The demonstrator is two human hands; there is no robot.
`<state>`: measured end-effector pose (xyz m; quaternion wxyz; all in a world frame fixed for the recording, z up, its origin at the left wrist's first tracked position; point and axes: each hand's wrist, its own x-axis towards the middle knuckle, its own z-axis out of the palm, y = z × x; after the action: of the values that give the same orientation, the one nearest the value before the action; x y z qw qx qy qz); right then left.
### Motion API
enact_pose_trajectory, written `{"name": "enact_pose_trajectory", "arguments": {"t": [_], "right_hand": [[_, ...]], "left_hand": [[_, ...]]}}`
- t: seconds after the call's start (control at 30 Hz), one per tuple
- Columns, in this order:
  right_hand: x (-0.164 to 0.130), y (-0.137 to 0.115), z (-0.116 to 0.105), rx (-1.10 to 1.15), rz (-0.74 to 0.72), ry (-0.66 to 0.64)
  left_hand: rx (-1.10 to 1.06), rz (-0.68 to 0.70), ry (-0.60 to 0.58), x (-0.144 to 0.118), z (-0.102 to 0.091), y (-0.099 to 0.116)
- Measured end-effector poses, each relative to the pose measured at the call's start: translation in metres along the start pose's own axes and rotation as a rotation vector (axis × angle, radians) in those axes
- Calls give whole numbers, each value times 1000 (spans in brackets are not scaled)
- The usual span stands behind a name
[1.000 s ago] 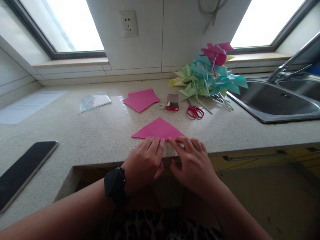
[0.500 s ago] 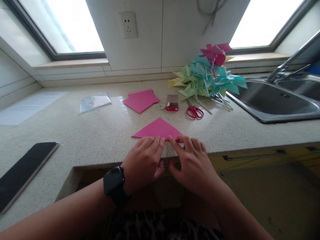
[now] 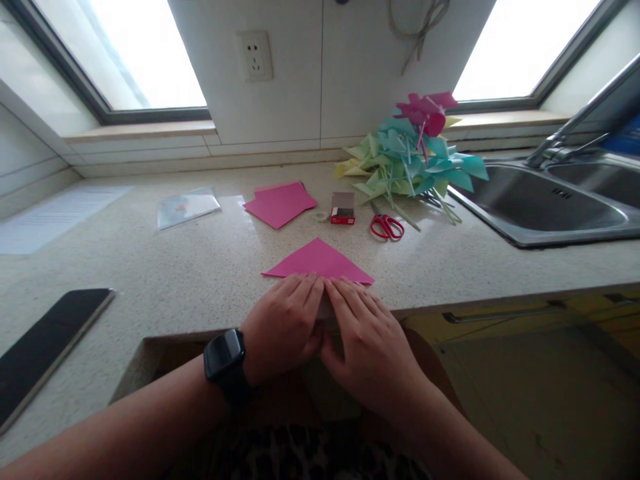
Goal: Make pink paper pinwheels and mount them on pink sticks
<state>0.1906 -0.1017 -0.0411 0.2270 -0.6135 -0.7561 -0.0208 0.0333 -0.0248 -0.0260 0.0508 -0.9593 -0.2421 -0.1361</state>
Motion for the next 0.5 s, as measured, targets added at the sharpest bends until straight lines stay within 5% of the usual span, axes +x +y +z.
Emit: {"name": "enact_pose_trajectory", "arguments": {"t": [0.5], "right_hand": [[13, 1, -6, -18, 16, -41]], "left_hand": [[-63, -2, -43, 1, -1, -4]]}}
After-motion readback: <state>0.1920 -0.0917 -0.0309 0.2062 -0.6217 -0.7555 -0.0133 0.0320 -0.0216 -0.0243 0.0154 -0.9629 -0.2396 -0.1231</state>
